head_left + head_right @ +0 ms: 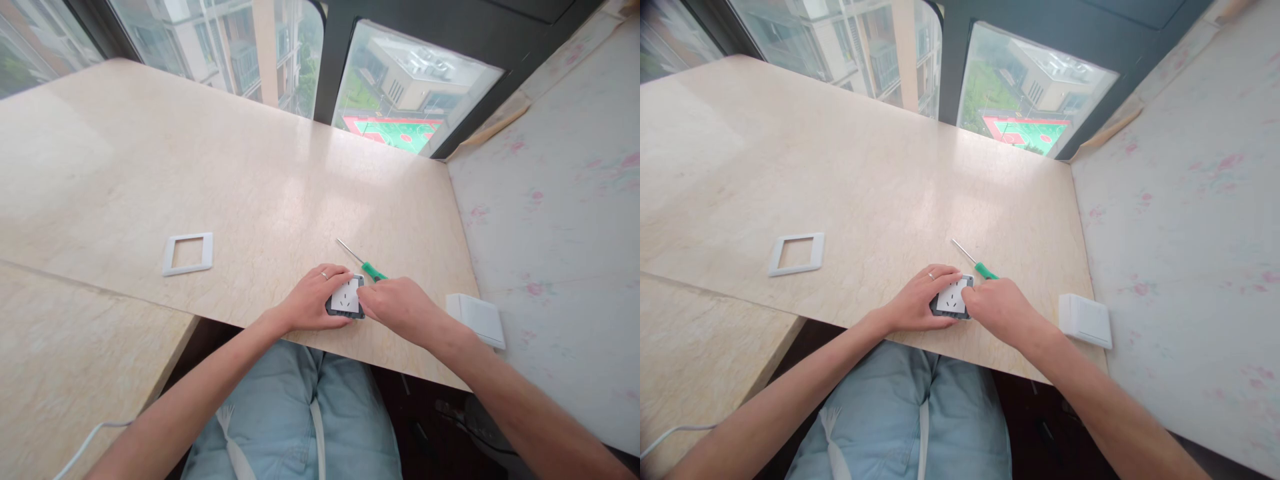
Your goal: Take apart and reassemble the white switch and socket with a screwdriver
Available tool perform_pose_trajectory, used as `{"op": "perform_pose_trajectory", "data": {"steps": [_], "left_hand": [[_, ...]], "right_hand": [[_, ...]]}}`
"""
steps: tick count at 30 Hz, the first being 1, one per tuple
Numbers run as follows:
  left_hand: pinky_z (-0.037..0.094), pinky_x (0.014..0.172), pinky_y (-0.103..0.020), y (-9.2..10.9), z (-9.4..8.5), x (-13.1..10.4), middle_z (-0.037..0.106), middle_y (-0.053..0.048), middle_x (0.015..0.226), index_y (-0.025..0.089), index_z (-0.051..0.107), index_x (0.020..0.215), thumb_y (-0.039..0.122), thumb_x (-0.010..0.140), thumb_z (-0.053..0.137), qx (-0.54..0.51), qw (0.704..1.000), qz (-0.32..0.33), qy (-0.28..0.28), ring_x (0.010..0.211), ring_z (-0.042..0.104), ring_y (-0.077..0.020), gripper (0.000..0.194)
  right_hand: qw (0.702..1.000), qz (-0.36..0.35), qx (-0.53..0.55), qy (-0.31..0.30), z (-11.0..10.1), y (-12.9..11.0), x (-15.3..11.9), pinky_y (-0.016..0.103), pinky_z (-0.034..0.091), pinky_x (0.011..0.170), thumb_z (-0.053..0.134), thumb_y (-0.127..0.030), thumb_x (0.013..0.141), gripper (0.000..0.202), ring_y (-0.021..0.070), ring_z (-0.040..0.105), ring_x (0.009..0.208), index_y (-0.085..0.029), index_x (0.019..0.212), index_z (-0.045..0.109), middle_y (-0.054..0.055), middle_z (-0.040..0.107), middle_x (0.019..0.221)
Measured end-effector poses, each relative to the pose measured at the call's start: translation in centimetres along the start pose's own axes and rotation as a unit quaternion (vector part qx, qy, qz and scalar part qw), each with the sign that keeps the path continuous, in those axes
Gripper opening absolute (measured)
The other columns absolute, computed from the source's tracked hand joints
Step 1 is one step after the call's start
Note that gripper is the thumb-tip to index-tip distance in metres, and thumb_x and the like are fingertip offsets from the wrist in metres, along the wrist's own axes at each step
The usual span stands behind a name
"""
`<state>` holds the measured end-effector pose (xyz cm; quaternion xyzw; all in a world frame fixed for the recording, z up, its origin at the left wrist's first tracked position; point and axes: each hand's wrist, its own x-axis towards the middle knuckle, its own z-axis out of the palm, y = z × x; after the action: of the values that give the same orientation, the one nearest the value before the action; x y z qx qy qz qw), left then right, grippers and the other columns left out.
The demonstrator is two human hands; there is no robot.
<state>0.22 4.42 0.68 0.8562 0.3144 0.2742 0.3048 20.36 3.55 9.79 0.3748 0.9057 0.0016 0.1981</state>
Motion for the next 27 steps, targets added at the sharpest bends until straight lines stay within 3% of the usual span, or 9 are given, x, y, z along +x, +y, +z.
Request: {"op": "perform_pose_trajectory", "data": {"steps": [4, 15, 23, 27], "left_hand": [[0.041, 0.112, -0.050, -0.2, 0.1, 0.0, 0.055, -0.014, 0.141, 0.021, 0.048, 0.140, 0.046, 0.077, 0.075, 0.000, 1.000, 0.001, -0.002, 0.131, 0.050, -0.0319, 0.073], [0.040, 0.112, -0.051, -0.3, 0.2, 0.0, 0.056, -0.014, 0.141, 0.022, 0.047, 0.141, 0.048, 0.076, 0.076, -0.009, 1.000, -0.006, -0.006, 0.132, 0.050, -0.0327, 0.075], [0.040, 0.113, -0.049, -0.3, 0.2, 0.0, 0.056, -0.014, 0.141, 0.020, 0.048, 0.140, 0.047, 0.076, 0.077, -0.009, 1.000, -0.005, -0.002, 0.131, 0.050, -0.0319, 0.075], [0.039, 0.113, -0.051, -0.3, 0.2, 0.0, 0.055, -0.014, 0.143, 0.023, 0.046, 0.142, 0.048, 0.076, 0.076, -0.011, 1.000, -0.009, -0.006, 0.133, 0.049, -0.0328, 0.076]], "right_hand": [[1.000, 0.001, 0.015, -0.026, -0.5, 0.3, 0.8, 0.031, 0.016, 0.047, 0.061, -0.014, 0.092, 0.017, 0.0163, 0.062, 0.054, -0.016, 0.075, 0.064, 0.006, 0.073, 0.067], [0.998, 0.006, 0.066, 0.007, -0.5, 1.9, 0.9, 0.028, 0.015, 0.049, 0.057, -0.024, 0.092, 0.022, 0.0111, 0.048, 0.046, -0.020, 0.072, 0.063, 0.000, 0.062, 0.056], [0.998, -0.012, 0.063, 0.003, -0.4, 2.0, 0.8, 0.028, 0.016, 0.050, 0.057, -0.019, 0.094, 0.021, 0.0125, 0.057, 0.054, -0.020, 0.073, 0.063, 0.000, 0.071, 0.068], [0.996, -0.024, 0.085, 0.030, 0.2, 2.1, 0.5, 0.028, 0.018, 0.051, 0.057, -0.017, 0.094, 0.023, 0.0121, 0.058, 0.056, -0.020, 0.072, 0.062, -0.001, 0.071, 0.069]]}}
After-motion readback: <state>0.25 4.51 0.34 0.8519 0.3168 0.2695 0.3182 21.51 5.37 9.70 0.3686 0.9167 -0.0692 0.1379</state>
